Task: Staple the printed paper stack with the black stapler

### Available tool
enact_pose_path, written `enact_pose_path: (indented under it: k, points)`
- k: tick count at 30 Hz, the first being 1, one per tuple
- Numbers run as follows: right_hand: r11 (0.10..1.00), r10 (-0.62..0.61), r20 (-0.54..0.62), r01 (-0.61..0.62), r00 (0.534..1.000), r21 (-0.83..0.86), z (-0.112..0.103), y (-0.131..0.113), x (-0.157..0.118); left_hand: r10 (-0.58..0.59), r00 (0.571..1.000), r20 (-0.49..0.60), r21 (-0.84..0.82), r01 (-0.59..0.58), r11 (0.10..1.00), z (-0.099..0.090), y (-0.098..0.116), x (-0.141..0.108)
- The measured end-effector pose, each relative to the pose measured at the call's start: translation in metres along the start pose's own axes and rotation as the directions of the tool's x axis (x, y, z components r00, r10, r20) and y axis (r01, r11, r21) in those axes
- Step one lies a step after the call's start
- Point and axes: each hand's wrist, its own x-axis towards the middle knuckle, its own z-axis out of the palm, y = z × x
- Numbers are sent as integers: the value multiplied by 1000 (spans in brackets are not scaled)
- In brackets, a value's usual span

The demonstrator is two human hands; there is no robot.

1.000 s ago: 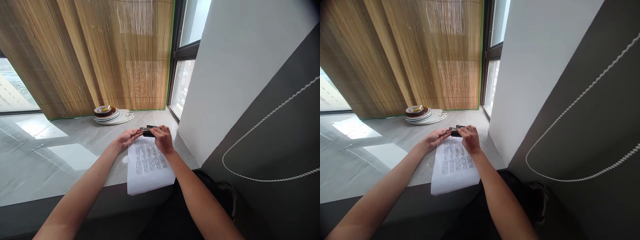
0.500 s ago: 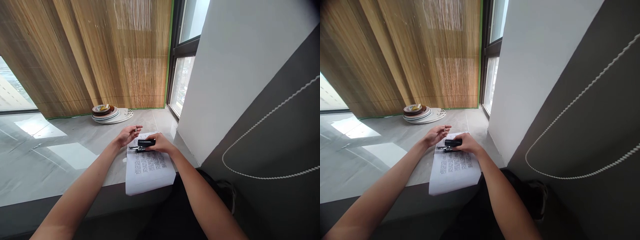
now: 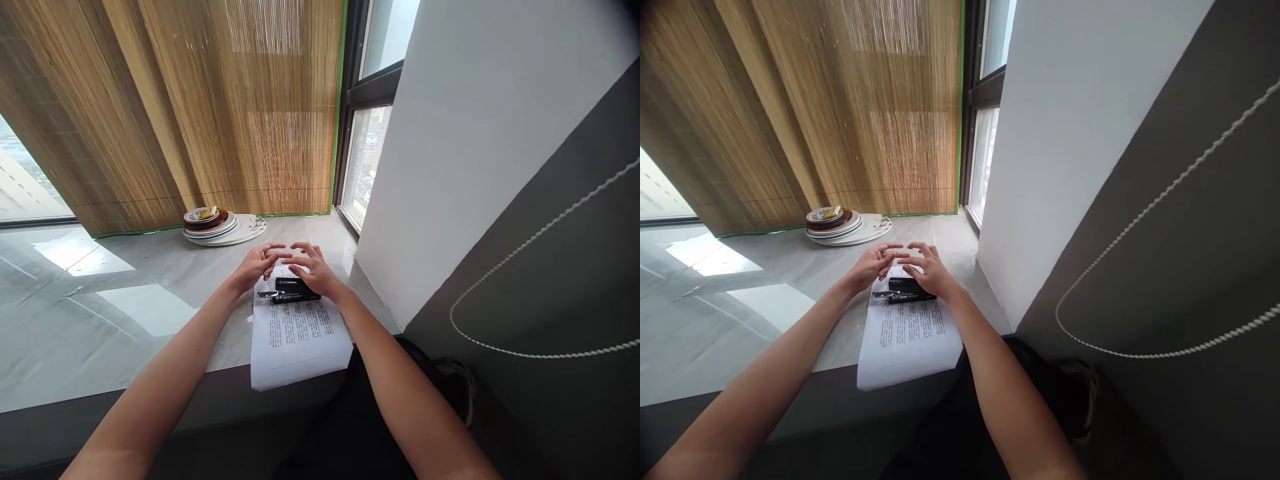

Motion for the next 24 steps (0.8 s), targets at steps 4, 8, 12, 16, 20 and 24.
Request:
enact_pose_path:
  k: [4, 8, 12, 16, 20, 24]
  points:
    - [998, -59, 116, 56, 991, 26, -2, -2, 2, -32, 994, 104, 53, 26, 998, 3, -1, -3]
    - [994, -104, 137, 99, 985, 45, -1, 0, 2, -34, 990, 134, 73, 25, 997, 3, -3, -3]
    - [990, -135, 112, 129, 985, 61, -1, 0, 0, -37, 991, 127, 48, 31, 998, 3, -6, -1]
    - [985, -148, 143, 133, 979, 110, 1, -2, 2, -52, 990, 128, 25, 49, 998, 6, -7, 0]
    - [989, -86, 29, 82, 996, 119, -9, 6, 3, -19, 1000, 4, 129, 18, 991, 3, -5, 3]
    - [976, 213, -158, -218, 964, -19, -31, 37, -5, 237, 896, -374, 626, 56, 777, -20, -6, 5]
